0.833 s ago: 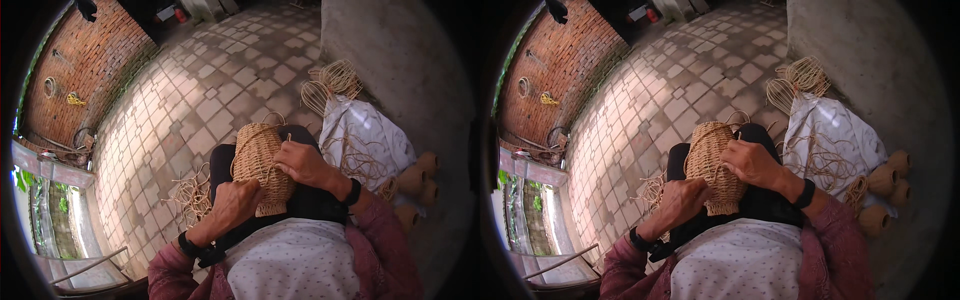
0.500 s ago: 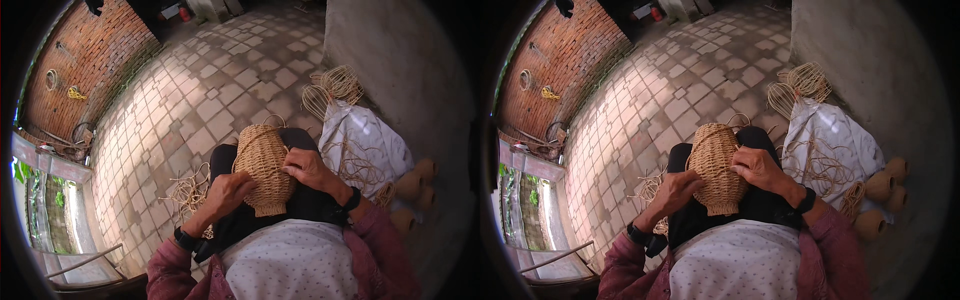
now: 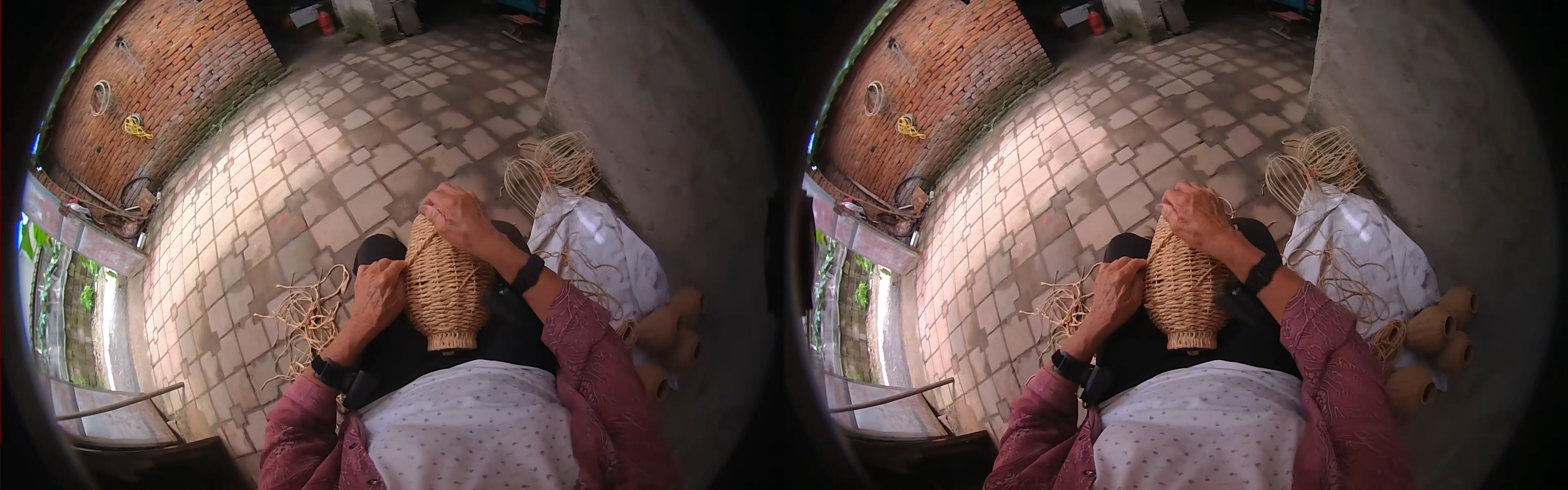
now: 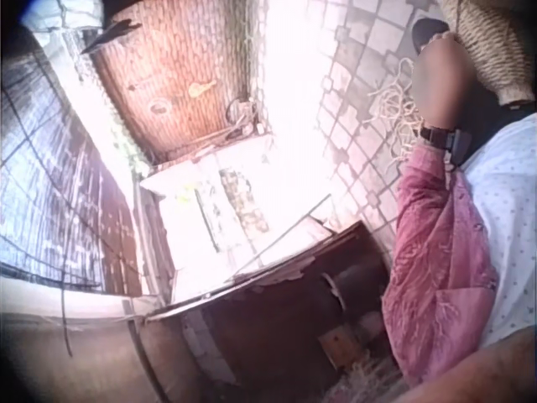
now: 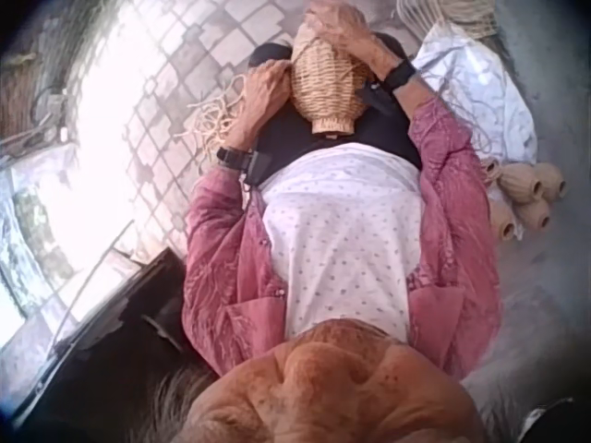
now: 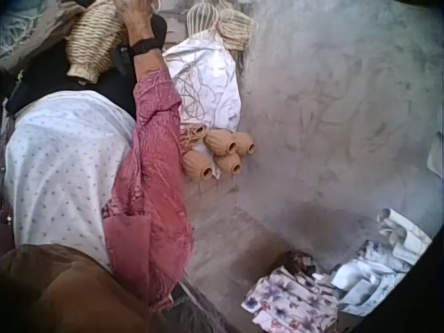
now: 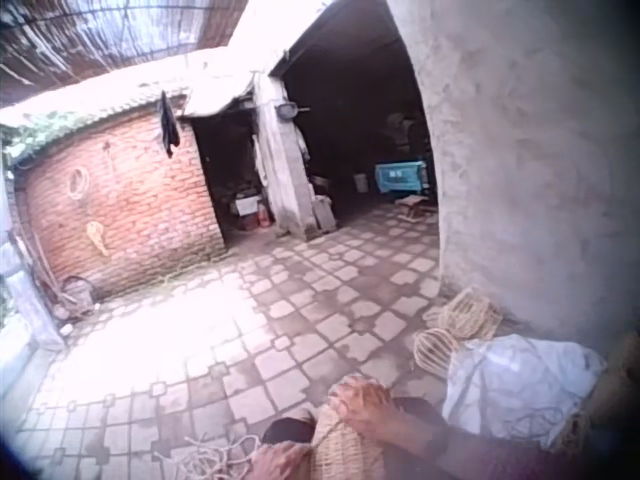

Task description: Manually weaving a small bulbous basket using natural fibers and trimming with scissors.

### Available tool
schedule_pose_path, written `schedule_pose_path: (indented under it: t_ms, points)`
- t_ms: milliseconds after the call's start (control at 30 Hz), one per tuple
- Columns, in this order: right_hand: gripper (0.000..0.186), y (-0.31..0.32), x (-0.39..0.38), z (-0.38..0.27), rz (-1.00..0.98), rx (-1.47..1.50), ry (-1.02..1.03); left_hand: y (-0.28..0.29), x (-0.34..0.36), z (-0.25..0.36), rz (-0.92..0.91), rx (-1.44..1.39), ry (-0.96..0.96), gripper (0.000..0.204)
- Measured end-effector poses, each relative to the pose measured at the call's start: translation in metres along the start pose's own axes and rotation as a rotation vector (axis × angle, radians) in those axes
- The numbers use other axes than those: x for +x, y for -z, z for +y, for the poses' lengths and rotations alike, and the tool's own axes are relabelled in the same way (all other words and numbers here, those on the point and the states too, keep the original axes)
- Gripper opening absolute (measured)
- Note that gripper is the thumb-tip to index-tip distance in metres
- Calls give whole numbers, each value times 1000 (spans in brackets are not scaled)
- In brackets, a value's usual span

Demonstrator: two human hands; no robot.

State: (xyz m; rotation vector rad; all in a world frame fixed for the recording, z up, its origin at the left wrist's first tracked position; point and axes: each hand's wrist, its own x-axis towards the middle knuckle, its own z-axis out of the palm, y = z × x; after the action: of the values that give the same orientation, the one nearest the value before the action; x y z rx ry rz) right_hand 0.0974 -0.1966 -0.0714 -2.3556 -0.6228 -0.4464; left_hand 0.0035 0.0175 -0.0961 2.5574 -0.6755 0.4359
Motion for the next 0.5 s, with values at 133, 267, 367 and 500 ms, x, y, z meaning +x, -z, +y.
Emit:
schedule_pose_path:
  t_ms: [133, 267, 367, 500]
  points:
    - [30, -28, 2, 17, -111, -180, -98, 17, 6, 20, -82, -189, 164, 23]
    - [33, 19, -15, 10, -154, 280, -148, 33, 17, 20, -147, -952, 457, 33]
    - [31, 49, -32, -10, -73, 448, -155, 7, 27, -2, 99, -711, 325, 47]
    - [31, 65, -50, -5, 169, 157, -27, -29, 30, -1, -62, -1011, 309, 54]
